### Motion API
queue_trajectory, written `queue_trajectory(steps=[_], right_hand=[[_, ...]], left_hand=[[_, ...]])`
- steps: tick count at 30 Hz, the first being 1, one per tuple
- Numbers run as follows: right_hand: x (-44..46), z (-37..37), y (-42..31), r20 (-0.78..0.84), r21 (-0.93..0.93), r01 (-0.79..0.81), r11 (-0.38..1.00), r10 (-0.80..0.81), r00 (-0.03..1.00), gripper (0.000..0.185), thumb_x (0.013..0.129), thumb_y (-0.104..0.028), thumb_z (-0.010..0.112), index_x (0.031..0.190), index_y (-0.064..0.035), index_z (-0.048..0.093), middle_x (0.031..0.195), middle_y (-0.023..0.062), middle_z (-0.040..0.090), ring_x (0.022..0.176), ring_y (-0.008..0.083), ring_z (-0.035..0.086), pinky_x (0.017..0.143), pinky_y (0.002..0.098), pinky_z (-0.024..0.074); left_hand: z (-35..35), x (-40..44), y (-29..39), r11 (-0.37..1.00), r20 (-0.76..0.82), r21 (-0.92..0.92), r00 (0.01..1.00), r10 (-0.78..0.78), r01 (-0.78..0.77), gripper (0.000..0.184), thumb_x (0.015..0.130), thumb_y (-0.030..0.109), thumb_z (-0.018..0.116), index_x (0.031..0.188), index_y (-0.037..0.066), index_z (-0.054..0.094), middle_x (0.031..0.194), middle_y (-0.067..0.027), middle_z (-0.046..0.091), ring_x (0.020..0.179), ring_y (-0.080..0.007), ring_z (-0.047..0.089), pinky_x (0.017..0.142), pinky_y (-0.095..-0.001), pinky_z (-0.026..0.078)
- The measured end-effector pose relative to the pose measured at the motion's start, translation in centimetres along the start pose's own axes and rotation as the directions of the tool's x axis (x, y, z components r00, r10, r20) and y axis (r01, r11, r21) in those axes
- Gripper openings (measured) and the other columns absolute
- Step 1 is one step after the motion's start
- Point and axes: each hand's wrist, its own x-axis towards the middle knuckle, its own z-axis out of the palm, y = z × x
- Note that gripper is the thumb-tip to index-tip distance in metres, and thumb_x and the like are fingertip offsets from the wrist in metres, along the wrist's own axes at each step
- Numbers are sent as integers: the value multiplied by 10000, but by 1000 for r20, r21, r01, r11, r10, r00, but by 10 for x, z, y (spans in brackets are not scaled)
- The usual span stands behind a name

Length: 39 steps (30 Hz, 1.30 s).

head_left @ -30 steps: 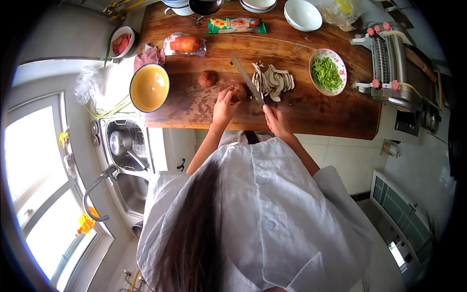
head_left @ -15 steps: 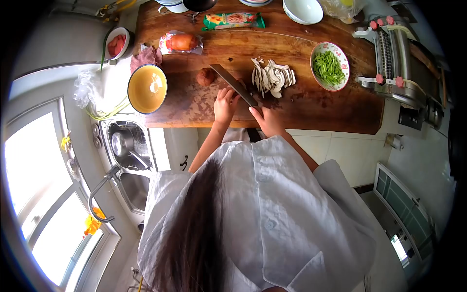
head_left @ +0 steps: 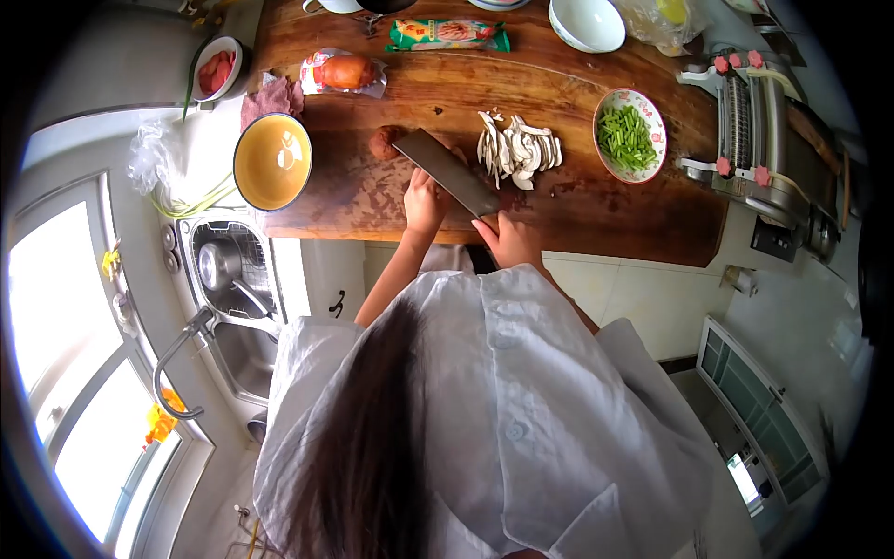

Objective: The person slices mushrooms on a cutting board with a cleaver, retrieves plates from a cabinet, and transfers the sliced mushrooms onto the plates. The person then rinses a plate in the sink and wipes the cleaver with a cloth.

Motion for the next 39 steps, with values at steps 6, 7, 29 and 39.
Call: queue_trajectory(steps=[6,7,29,39], right_hand=[[-8,9,7,-72,46,8,999,-5,997,455,808,-476,517,737,-27,519,587,200,564,555,379,558,501,463,430],[-9,9,10,-105,27,33,999,-30,994,451,809,-474,517,750,-27,518,601,206,566,568,385,557,507,467,429],[43,-22,7,267,719,-273,639,108,958,447,902,-394,418,590,-76,448,494,-18,416,435,71,385,418,245,302],[21,-5,11,127,435,-67,898,12,992,477,877,-447,416,674,-30,533,555,107,545,501,229,541,483,336,399]], left_hand=[[-2,0,2,998,47,24,997,-56,55,250,592,5,590,838,54,597,839,-89,561,782,-289,535,657,-363,477],[-2,1,4,996,79,15,993,-92,91,294,578,3,605,869,46,604,873,-107,572,822,-301,546,677,-365,473],[-8,-3,3,1000,46,18,999,8,-9,282,653,96,681,924,61,613,950,-45,593,867,-236,552,738,-308,471],[-9,-6,3,1000,39,-22,999,1,0,290,649,87,677,931,64,610,978,-44,591,889,-231,551,738,-307,474]])
